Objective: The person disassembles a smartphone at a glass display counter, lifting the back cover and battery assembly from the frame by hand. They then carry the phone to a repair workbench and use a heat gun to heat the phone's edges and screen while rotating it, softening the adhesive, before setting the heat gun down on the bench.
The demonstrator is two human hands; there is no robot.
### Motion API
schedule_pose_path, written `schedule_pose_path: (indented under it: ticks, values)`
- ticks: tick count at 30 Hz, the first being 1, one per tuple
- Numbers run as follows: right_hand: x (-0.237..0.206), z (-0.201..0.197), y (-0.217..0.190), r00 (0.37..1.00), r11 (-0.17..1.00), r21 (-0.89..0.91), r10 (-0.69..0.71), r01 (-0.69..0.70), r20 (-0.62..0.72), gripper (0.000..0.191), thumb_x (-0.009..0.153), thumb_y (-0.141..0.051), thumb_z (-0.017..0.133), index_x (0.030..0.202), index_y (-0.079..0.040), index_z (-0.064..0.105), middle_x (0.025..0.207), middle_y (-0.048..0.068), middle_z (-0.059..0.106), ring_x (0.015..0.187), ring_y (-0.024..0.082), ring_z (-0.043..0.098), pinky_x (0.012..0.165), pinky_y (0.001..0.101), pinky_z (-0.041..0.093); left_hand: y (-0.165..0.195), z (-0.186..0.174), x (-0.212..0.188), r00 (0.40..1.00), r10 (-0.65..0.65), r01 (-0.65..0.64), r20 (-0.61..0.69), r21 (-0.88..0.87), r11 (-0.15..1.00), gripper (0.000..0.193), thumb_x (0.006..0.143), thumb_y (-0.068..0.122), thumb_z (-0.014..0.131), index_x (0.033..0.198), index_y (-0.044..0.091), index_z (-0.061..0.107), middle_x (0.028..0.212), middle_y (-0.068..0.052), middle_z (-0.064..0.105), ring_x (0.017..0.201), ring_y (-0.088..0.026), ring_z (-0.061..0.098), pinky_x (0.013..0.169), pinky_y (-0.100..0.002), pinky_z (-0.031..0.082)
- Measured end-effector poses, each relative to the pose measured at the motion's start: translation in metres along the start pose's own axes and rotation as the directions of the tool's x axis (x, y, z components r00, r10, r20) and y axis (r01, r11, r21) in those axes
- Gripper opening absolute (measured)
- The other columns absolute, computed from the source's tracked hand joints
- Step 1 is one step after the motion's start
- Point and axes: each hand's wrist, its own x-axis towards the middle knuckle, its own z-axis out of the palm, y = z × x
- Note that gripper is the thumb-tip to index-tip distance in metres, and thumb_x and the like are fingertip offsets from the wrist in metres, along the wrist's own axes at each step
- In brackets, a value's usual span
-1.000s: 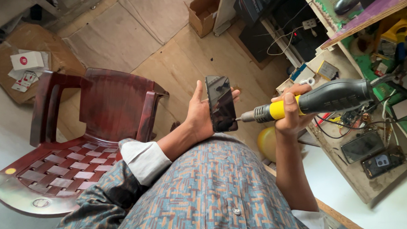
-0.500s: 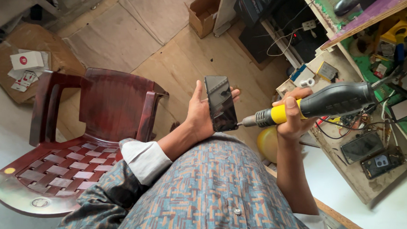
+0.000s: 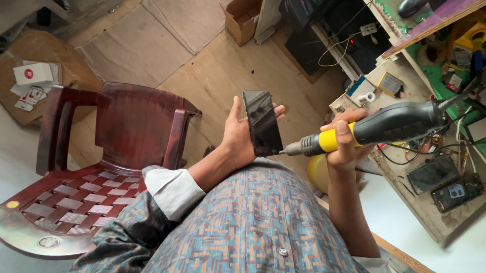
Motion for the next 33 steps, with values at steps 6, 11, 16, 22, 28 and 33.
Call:
schedule_pose_path:
  ticks: [6,11,16,22,28,33]
  values:
    - [-0.002,0.007,-0.004,0.999,0.999,0.018,-0.029,0.028,0.028,0.022,0.091,-0.017,0.065,0.090,-0.002,0.049,0.076,0.010,0.050,0.066,0.019,0.054,0.061,0.0302,0.048,0.000,-0.003,0.002,1.000,0.017,-0.017,-0.001,0.008,1.000,0.096,0.093,0.081,0.027,0.148,0.005,0.047,0.153,-0.012,0.054,0.147,-0.024,0.044,0.110,-0.043,0.044]
    - [-0.006,0.013,-0.007,0.998,0.999,0.022,-0.029,0.027,0.055,0.021,0.091,-0.018,0.064,0.092,-0.002,0.050,0.077,0.010,0.052,0.063,0.018,0.055,0.065,0.0290,0.046,0.000,-0.004,0.003,0.999,0.034,-0.034,-0.010,-0.016,0.999,0.096,0.094,0.080,0.027,0.149,0.004,0.044,0.154,-0.014,0.053,0.147,-0.026,0.043,0.115,-0.041,0.038]
    - [-0.010,0.017,-0.007,0.997,0.999,0.036,-0.038,0.036,0.067,0.020,0.091,-0.018,0.064,0.094,-0.003,0.051,0.077,0.009,0.052,0.064,0.017,0.056,0.067,0.0289,0.046,-0.001,-0.004,0.004,0.998,0.070,-0.070,-0.011,0.000,0.998,0.098,0.095,0.078,0.027,0.150,-0.001,0.041,0.154,-0.019,0.051,0.148,-0.029,0.042,0.123,-0.042,0.029]
    - [-0.011,0.021,-0.005,0.996,0.996,0.080,-0.048,0.041,0.079,0.022,0.090,-0.020,0.064,0.093,-0.003,0.051,0.075,0.009,0.053,0.064,0.017,0.054,0.064,0.0278,0.045,-0.002,-0.005,0.005,0.997,0.071,-0.070,-0.034,0.012,0.997,0.100,0.094,0.079,0.029,0.151,-0.003,0.038,0.156,-0.020,0.048,0.149,-0.029,0.041,0.125,-0.044,0.026]
    - [-0.012,0.026,-0.008,0.994,0.996,0.083,-0.047,0.038,0.102,0.022,0.091,-0.021,0.065,0.094,-0.003,0.052,0.076,0.010,0.053,0.062,0.017,0.054,0.065,0.0282,0.045,-0.002,-0.005,0.006,0.997,0.054,-0.051,-0.058,0.055,0.997,0.101,0.092,0.079,0.028,0.155,0.000,0.033,0.159,-0.017,0.045,0.151,-0.028,0.036,0.125,-0.044,0.023]
    - [-0.012,0.027,-0.007,0.993,0.995,0.085,-0.065,0.056,0.096,0.023,0.090,-0.021,0.065,0.094,-0.003,0.052,0.076,0.009,0.054,0.062,0.017,0.054,0.064,0.0280,0.044,-0.005,-0.009,0.008,0.997,0.054,-0.050,-0.061,0.073,0.996,0.104,0.091,0.081,0.028,0.155,-0.001,0.031,0.161,-0.017,0.043,0.153,-0.027,0.034,0.126,-0.044,0.021]
